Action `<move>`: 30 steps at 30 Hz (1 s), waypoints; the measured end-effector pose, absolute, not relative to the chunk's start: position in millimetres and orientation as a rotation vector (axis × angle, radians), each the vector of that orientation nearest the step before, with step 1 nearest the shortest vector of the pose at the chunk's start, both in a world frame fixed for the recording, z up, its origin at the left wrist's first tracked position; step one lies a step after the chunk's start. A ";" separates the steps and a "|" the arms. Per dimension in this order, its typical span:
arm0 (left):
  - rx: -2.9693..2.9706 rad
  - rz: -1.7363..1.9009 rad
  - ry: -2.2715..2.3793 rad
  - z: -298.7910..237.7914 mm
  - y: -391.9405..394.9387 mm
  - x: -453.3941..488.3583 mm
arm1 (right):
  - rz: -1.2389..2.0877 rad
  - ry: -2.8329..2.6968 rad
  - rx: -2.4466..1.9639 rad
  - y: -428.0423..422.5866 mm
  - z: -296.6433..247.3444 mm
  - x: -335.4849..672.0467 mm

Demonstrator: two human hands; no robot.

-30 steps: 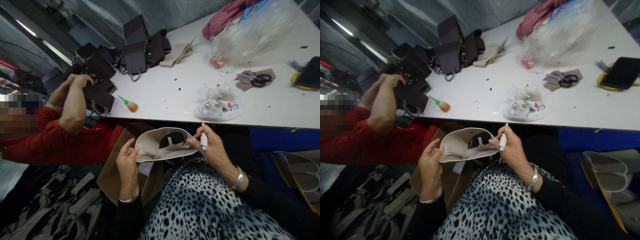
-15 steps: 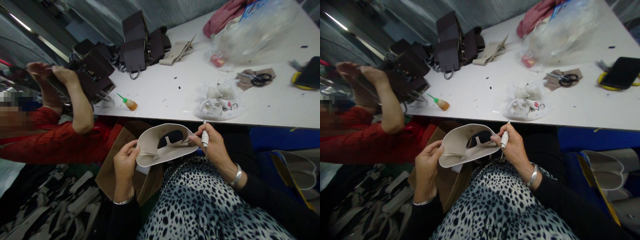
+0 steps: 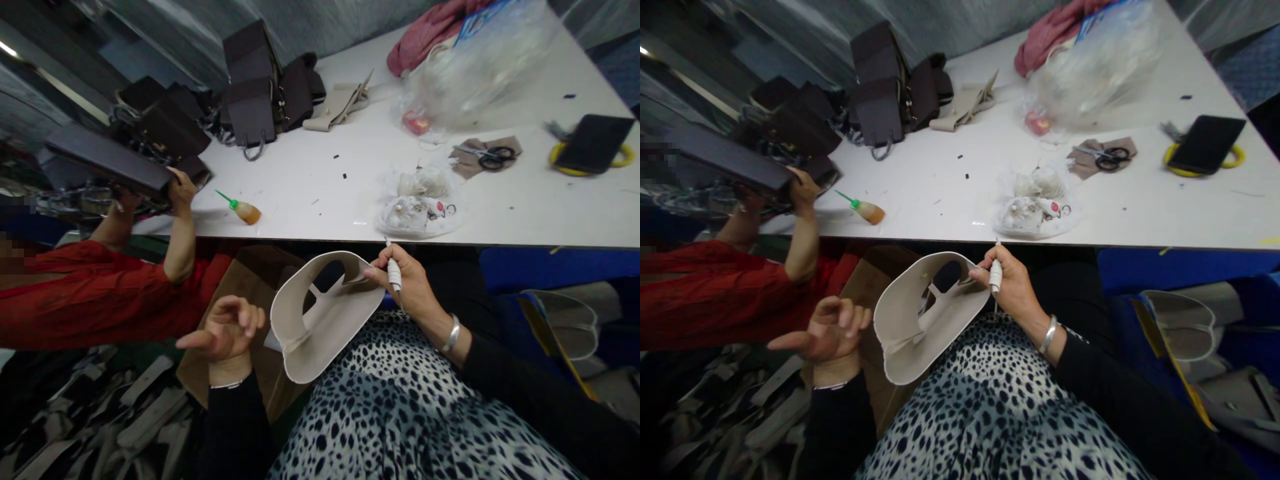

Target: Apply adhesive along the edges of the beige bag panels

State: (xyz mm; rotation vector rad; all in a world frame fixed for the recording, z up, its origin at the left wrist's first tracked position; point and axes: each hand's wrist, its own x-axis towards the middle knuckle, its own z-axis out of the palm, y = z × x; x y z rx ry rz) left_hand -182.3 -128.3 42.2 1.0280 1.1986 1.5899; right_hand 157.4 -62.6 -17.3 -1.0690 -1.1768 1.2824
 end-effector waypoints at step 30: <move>1.027 0.706 1.410 33.8 64.0 -108.9 | 1.150 -1.177 -0.977 -31.2 9.8 162.6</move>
